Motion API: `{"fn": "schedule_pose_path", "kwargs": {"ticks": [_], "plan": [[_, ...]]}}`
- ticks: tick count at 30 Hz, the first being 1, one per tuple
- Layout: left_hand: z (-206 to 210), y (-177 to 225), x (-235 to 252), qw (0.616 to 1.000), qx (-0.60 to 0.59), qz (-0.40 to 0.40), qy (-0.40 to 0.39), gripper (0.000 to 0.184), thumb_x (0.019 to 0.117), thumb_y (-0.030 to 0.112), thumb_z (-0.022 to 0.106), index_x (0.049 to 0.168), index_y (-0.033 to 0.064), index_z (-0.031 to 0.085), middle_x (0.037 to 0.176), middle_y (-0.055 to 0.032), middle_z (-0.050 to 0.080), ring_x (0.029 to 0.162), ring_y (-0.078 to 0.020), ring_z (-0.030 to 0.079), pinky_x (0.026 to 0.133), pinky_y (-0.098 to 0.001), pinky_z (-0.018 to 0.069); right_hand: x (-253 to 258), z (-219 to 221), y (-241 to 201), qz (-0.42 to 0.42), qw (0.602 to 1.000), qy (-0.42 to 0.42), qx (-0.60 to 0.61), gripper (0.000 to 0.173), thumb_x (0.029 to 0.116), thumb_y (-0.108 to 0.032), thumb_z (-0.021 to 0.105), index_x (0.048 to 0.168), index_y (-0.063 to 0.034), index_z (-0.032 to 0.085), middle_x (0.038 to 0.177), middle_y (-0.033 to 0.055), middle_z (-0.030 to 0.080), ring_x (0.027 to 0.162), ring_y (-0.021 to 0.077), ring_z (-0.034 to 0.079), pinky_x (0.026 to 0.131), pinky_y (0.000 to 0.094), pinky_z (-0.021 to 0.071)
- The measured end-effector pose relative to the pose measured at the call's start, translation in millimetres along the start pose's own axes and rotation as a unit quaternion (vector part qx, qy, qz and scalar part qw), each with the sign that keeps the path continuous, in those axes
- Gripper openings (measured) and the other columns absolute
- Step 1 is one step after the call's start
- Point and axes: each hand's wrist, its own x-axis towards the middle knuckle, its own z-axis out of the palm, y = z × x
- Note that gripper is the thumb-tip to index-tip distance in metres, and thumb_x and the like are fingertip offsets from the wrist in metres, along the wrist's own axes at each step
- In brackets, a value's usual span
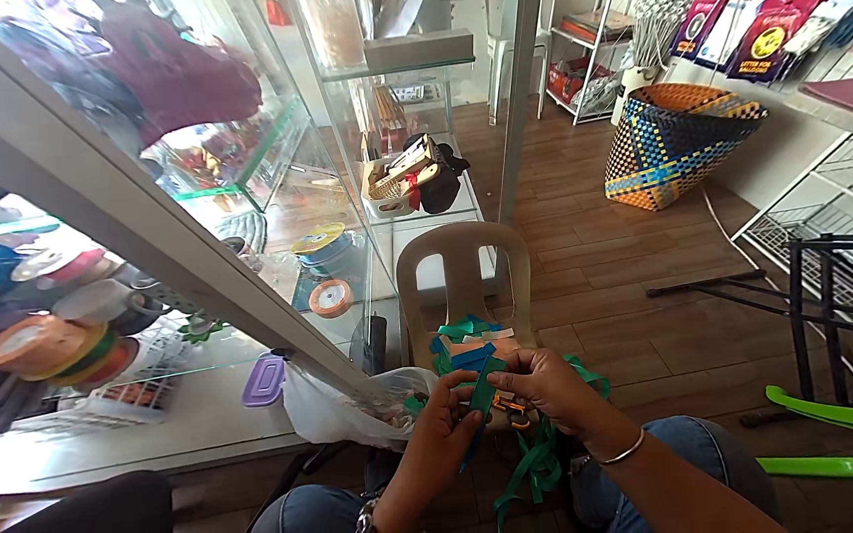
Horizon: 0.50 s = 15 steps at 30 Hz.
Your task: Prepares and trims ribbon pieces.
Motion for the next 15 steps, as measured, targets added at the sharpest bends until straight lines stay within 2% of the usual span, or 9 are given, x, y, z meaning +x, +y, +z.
{"fn": "schedule_pose_path", "kwargs": {"ticks": [3,5,8,11,13,14,15], "plan": [[-2.3,-0.6,-0.7,0.999,0.038,-0.008,-0.001,0.027,0.0968,-0.004,0.058,0.123,0.0031,0.059,0.108,-0.0041,0.071,0.088,-0.0115,0.072,0.082,-0.0282,0.0612,0.3,1.2,-0.2,0.005,1.0,0.004,-0.005,0.01,0.0904,-0.009,0.077,0.089,-0.0036,0.069,0.073,-0.001,0.065,0.056,0.0022,0.055,0.052,0.0162,0.0449],[-3.8,0.4,-0.7,0.998,0.059,-0.031,-0.005,0.02,0.0978,-0.002,0.058,0.115,0.0037,0.066,0.101,-0.0023,0.072,0.085,-0.0089,0.071,0.081,-0.0259,0.0603,0.2,1.9,-0.2,0.008,1.0,0.004,-0.006,0.01,0.0904,-0.009,0.077,0.089,-0.0034,0.069,0.073,-0.0007,0.065,0.056,0.0024,0.055,0.052,0.0165,0.0452],[-4.2,6.9,-0.4,0.995,0.063,-0.074,-0.001,0.022,0.0981,-0.001,0.059,0.118,0.0032,0.068,0.103,-0.0033,0.074,0.087,-0.0097,0.072,0.082,-0.0261,0.0605,2.1,0.9,0.5,0.0,1.0,-0.006,0.004,0.011,0.0904,-0.01,0.077,0.091,-0.0033,0.069,0.074,-0.0011,0.065,0.057,0.0023,0.055,0.052,0.0164,0.0452],[-7.4,10.5,-0.7,0.995,0.049,-0.082,0.019,0.023,0.0979,-0.002,0.06,0.119,0.0027,0.069,0.106,-0.0052,0.074,0.089,-0.0122,0.073,0.083,-0.0283,0.061,19.5,-11.4,9.8,0.014,0.999,-0.04,-0.029,0.023,0.0979,-0.022,0.069,0.113,-0.0049,0.063,0.092,0.0015,0.065,0.072,0.0064,0.06,0.059,0.0206,0.0487],[-11.4,12.6,-1.0,0.996,0.037,-0.08,0.03,0.024,0.0977,-0.003,0.06,0.12,0.0023,0.068,0.107,-0.0061,0.074,0.089,-0.0132,0.073,0.083,-0.0293,0.0613,43.3,-21.1,37.1,0.044,0.982,-0.04,-0.179,0.034,0.1007,-0.03,0.066,0.119,-0.0011,0.061,0.101,0.0092,0.064,0.081,0.0156,0.061,0.068,0.0316,0.0513],[-13.3,14.4,-0.9,0.996,0.026,-0.079,0.036,0.024,0.0975,-0.003,0.06,0.12,0.0019,0.068,0.106,-0.0066,0.074,0.089,-0.0136,0.073,0.083,-0.0294,0.0613,54.0,-24.4,55.0,0.063,0.952,-0.047,-0.295,0.04,0.1002,-0.031,0.066,0.12,0.0031,0.063,0.107,0.0171,0.066,0.091,0.0254,0.064,0.08,0.0424,0.0537],[-15.2,16.6,-0.9,0.996,0.012,-0.076,0.039,0.024,0.0974,-0.004,0.06,0.12,0.001,0.068,0.108,-0.0074,0.074,0.089,-0.0142,0.073,0.083,-0.0298,0.0616,58.9,-23.6,68.4,0.103,0.905,-0.063,-0.408,0.044,0.1001,-0.032,0.066,0.123,0.0062,0.063,0.116,0.0244,0.066,0.107,0.0359,0.065,0.094,0.0529,0.0517]]}}
